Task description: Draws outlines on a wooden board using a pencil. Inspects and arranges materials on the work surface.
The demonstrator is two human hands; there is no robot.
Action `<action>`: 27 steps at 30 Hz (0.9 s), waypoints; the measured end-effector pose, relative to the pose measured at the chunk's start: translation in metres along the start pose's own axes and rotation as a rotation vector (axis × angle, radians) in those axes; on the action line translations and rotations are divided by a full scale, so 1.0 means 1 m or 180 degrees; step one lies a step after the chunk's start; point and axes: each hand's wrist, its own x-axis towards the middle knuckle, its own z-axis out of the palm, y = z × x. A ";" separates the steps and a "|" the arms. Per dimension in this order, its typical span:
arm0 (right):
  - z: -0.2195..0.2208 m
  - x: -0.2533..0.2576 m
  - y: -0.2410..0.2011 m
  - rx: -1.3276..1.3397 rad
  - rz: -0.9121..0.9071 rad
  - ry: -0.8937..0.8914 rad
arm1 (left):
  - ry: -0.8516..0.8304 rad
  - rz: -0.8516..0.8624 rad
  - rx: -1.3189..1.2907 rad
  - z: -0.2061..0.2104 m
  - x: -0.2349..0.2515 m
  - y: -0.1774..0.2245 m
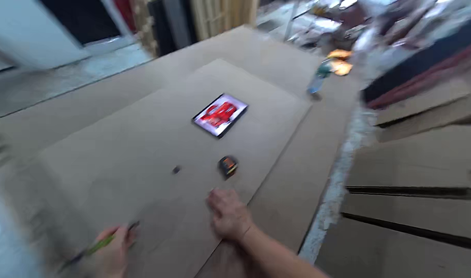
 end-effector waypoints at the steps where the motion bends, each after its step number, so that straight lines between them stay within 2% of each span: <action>1: -0.004 0.001 -0.004 -0.0031 -0.0021 -0.0085 | 0.0148 -0.0064 -0.0023 0.005 -0.004 0.009; 4: -0.004 0.006 -0.004 -0.0053 -0.0271 -0.0301 | 0.0185 -0.0188 -0.0076 0.001 -0.006 0.013; 7: -0.003 0.011 -0.001 0.0066 -0.0351 -0.0457 | -0.0035 0.0029 -0.0100 -0.006 0.000 0.004; 11: -0.003 0.012 0.002 0.0407 -0.0132 -0.0346 | -0.0246 0.0217 -0.0233 -0.010 0.001 0.001; 15: 0.001 0.014 0.000 0.0171 0.0078 -0.0227 | -0.0499 0.0313 -0.0301 -0.014 0.002 -0.001; 18: 0.002 0.014 -0.002 -0.0081 0.0179 -0.0277 | -0.1117 0.0322 -0.0291 -0.026 0.007 0.001; 23: 0.002 0.014 0.002 -0.0212 0.0175 -0.0342 | -0.2697 0.0455 -0.0043 -0.054 0.035 0.002; 25: 0.001 0.015 0.002 -0.0237 0.0170 -0.0375 | -0.3038 0.0595 0.0082 -0.058 0.043 0.003; 27: 0.002 0.015 0.002 -0.0249 0.0194 -0.0403 | -0.3146 0.0727 0.0240 -0.056 0.046 0.004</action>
